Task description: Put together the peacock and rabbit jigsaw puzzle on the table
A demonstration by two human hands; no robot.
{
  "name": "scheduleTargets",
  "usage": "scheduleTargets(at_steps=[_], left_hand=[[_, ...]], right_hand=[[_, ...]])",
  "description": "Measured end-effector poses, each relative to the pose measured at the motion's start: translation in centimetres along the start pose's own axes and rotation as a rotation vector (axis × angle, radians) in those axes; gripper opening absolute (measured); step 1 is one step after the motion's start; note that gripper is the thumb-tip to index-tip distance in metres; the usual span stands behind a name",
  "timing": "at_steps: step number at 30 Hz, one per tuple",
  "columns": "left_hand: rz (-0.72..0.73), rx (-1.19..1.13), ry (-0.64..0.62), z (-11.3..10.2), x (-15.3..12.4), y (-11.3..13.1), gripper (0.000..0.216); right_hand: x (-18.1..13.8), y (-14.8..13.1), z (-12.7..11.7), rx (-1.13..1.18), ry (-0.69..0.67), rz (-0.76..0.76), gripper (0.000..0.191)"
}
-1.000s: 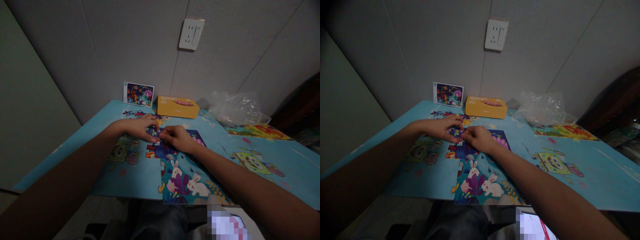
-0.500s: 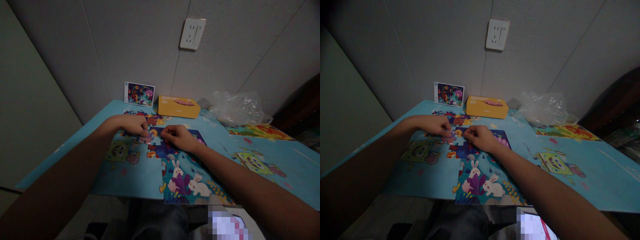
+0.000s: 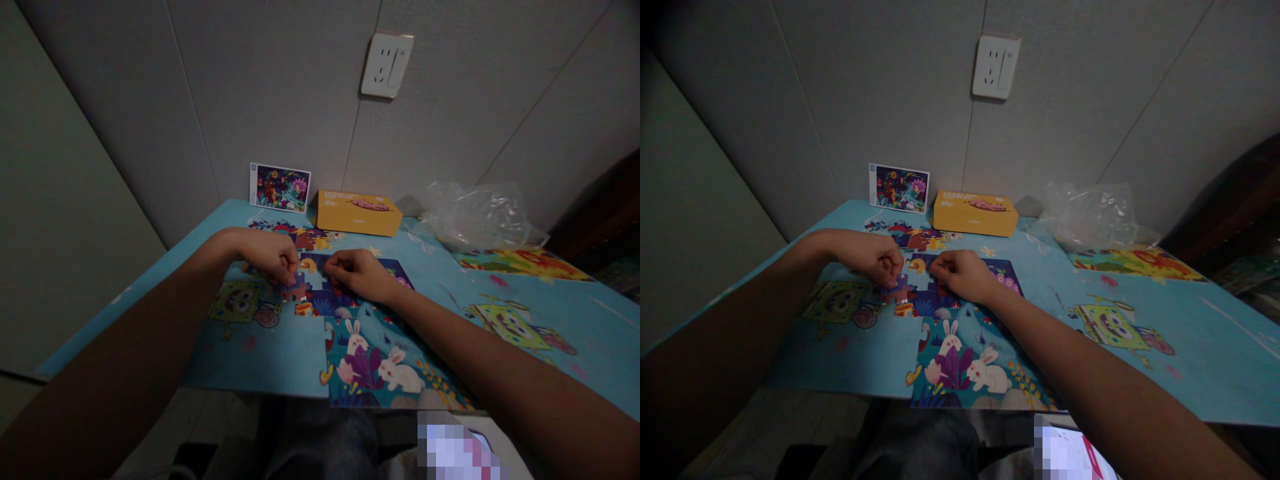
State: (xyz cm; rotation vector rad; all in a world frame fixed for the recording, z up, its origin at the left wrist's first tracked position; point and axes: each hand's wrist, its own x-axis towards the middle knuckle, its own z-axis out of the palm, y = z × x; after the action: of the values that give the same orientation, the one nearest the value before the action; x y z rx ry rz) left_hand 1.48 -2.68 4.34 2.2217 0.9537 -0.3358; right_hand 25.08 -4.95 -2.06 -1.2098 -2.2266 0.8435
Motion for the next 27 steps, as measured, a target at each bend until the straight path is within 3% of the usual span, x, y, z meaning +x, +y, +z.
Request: scheduleTargets(at_steps=[5, 13, 20, 27], left_hand=[[-0.075, 0.019, -0.038, 0.21, 0.15, 0.26, 0.019], [-0.076, 0.048, -0.032, -0.03, 0.07, -0.51, 0.012], [0.020, 0.060, -0.087, 0.11, -0.04, -0.21, 0.014], [-0.076, 0.054, -0.143, 0.39, 0.11, -0.05, 0.015]], right_hand=[[0.00, -0.16, -0.10, -0.014, 0.006, 0.009, 0.026], [-0.11, -0.19, -0.16, -0.022, 0.008, 0.008, 0.025], [-0.02, -0.23, -0.19, -0.051, 0.002, -0.008, 0.025], [0.01, -0.22, -0.19, -0.054, -0.007, -0.007, 0.025]])
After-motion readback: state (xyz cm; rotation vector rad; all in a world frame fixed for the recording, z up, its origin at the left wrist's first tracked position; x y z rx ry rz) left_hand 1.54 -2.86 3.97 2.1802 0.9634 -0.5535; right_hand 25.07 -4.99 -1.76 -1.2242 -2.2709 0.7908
